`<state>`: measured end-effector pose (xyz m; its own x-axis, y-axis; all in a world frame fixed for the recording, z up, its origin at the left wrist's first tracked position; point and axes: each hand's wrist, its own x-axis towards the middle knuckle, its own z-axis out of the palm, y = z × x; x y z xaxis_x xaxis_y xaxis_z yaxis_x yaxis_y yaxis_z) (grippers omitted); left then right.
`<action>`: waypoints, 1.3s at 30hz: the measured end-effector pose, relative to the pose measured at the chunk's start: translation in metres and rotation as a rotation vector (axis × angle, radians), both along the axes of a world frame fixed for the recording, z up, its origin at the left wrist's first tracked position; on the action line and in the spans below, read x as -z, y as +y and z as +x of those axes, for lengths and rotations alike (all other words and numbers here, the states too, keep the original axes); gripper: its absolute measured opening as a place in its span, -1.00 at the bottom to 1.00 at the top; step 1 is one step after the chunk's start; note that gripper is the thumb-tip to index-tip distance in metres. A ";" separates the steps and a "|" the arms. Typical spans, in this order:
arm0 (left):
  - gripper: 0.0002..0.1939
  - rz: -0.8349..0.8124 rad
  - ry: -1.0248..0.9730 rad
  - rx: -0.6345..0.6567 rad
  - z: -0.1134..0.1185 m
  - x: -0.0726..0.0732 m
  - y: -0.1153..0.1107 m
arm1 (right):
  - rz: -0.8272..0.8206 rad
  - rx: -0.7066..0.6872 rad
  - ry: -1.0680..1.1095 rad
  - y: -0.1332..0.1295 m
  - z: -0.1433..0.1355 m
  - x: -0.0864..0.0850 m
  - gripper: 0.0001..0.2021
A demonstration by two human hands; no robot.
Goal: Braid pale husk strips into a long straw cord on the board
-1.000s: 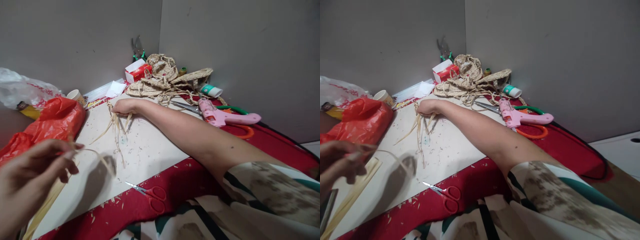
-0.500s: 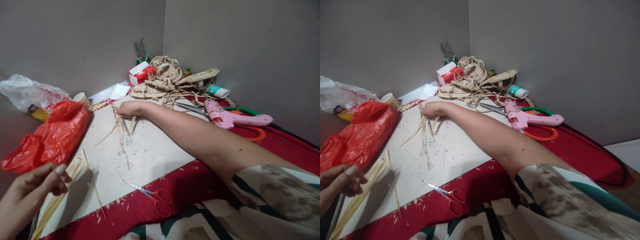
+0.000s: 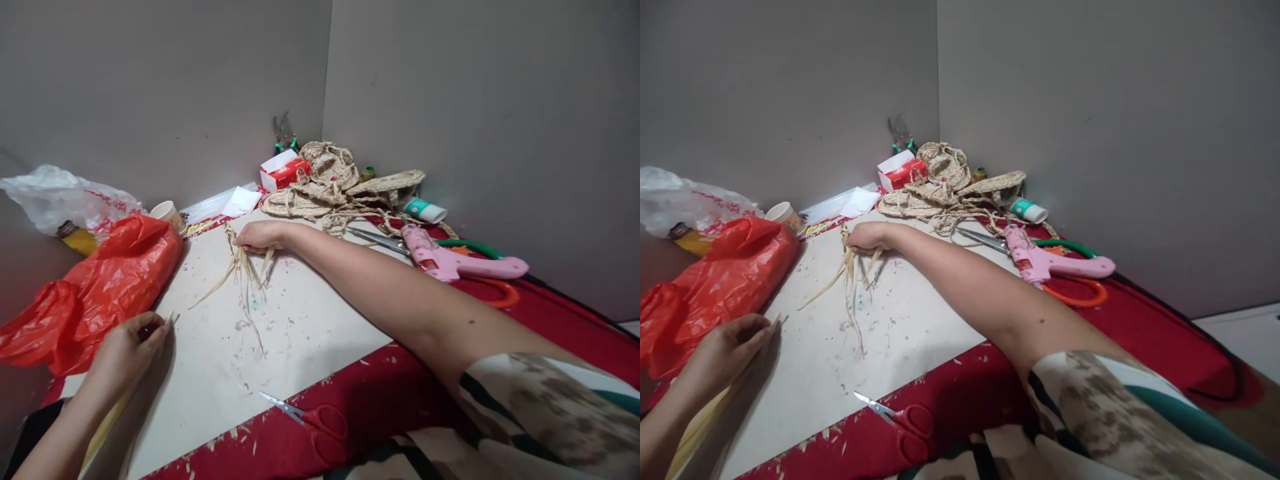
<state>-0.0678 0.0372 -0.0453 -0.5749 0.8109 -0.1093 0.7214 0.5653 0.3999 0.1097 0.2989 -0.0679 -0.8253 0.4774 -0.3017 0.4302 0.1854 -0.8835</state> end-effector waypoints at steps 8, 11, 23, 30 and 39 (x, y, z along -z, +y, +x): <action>-0.74 0.230 -0.337 0.180 0.043 -0.022 0.071 | -0.166 -0.023 0.021 0.003 0.002 0.000 -0.64; -0.82 0.276 -0.432 0.232 0.056 -0.009 0.112 | -0.200 -0.028 0.031 0.005 0.002 0.002 -0.64; -0.83 0.271 -0.893 0.128 0.058 0.015 0.149 | -0.290 -0.031 0.050 0.008 0.002 0.003 -0.62; -0.81 0.253 -1.044 0.036 0.053 0.018 0.155 | -0.298 -0.032 0.077 0.008 0.002 0.005 -0.64; -0.77 0.251 -0.963 0.008 0.049 0.021 0.158 | -0.282 -0.077 0.066 0.006 0.005 0.001 -0.65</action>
